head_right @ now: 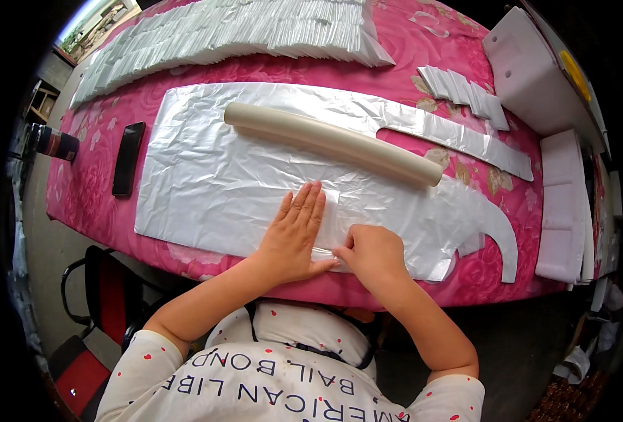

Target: The person wraps small white rectangular items in clear plastic film using a roll and a template on a pink table. They repeatedly place an item on the template, roll the film over it, fold the edges, and set the wrapped item aside. A stack of wrapped items accumulates on the table.

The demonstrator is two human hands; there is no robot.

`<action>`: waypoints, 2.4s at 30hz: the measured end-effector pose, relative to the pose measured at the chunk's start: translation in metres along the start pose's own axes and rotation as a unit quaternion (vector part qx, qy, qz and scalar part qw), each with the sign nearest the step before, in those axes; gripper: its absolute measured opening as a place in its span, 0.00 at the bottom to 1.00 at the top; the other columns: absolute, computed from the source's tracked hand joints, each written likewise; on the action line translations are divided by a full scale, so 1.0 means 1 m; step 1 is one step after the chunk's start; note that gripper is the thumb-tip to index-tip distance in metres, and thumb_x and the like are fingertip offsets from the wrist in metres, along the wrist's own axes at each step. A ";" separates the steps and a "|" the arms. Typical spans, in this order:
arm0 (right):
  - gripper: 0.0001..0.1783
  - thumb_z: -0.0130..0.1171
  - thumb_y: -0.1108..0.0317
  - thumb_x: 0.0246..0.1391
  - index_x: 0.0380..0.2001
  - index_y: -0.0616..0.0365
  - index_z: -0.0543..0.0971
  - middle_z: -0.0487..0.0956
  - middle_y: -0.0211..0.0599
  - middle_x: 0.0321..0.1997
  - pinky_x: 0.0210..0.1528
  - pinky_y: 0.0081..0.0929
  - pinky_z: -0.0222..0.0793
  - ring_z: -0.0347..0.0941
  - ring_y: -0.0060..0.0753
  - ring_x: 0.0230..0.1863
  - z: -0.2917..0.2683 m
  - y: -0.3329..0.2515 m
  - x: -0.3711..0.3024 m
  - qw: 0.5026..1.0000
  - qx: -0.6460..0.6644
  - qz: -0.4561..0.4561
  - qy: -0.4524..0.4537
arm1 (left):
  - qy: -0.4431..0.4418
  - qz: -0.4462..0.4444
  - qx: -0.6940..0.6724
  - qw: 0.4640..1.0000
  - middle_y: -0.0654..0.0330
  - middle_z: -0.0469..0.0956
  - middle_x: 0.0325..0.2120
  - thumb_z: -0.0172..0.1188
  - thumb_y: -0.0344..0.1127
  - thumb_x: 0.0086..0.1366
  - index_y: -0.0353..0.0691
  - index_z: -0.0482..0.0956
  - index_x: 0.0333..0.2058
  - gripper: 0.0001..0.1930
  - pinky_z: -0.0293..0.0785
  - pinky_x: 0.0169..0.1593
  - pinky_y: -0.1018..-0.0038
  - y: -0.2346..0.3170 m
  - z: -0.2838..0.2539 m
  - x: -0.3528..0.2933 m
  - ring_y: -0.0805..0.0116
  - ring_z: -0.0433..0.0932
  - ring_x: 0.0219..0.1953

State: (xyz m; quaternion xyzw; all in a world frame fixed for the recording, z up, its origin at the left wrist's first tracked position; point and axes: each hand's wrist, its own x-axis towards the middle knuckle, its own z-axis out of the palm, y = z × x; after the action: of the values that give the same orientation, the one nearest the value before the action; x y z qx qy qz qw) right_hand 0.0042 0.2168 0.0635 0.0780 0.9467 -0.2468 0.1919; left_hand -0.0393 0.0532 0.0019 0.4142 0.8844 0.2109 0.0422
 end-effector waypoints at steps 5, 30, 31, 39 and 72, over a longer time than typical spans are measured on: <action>0.14 0.63 0.68 0.41 0.34 0.59 0.76 0.77 0.39 0.37 0.40 0.32 0.69 0.74 0.38 0.40 0.011 -0.018 0.001 0.971 -0.065 -0.174 0.153 | 0.026 -0.001 0.014 1.000 0.42 0.37 0.64 0.47 0.64 0.54 0.24 0.40 0.61 0.51 0.28 0.66 0.57 -0.003 -0.003 -0.006 0.50 0.33 0.68; 0.16 0.53 0.59 0.53 0.42 0.57 0.73 0.71 0.39 0.49 0.66 0.51 0.37 0.57 0.38 0.61 0.070 -0.072 -0.001 0.890 0.053 -0.448 -0.062 | -0.076 -0.233 -0.201 0.948 0.56 0.79 0.24 0.62 0.29 0.50 0.38 0.80 0.30 0.07 0.74 0.32 0.72 0.002 -0.078 -0.118 0.62 0.79 0.28; 0.09 0.56 0.63 0.50 0.32 0.54 0.75 0.74 0.30 0.37 0.64 0.50 0.44 0.67 0.33 0.48 0.063 -0.053 0.006 0.876 0.079 -0.476 -0.009 | -0.070 -0.200 -0.173 0.962 0.56 0.79 0.23 0.63 0.29 0.49 0.40 0.80 0.28 0.06 0.74 0.33 0.70 0.007 -0.082 -0.102 0.61 0.79 0.27; 0.07 0.60 0.70 0.48 0.31 0.61 0.79 0.77 0.34 0.28 0.36 0.25 0.68 0.71 0.30 0.30 -0.092 0.103 0.063 0.902 0.277 -0.218 0.249 | -0.029 -0.017 -0.157 0.987 0.58 0.74 0.47 0.63 0.32 0.51 0.41 0.73 0.46 0.21 0.72 0.44 0.68 0.008 -0.109 0.033 0.58 0.73 0.46; 0.29 0.64 0.51 0.45 0.43 0.64 0.73 0.75 0.48 0.46 0.48 0.35 0.65 0.70 0.42 0.50 -0.169 0.192 0.237 0.916 0.240 0.009 0.322 | 0.010 -0.305 -0.537 0.787 0.57 0.76 0.34 0.60 0.41 0.56 0.34 0.74 0.42 0.19 0.71 0.39 0.71 0.011 0.005 0.388 0.69 0.75 0.36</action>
State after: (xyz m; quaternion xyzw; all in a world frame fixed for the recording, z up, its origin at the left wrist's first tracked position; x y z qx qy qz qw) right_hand -0.2205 0.4794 0.0204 0.2055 0.8687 -0.4265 -0.1458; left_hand -0.2838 0.3519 0.0408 0.0319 0.7093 0.6317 0.3113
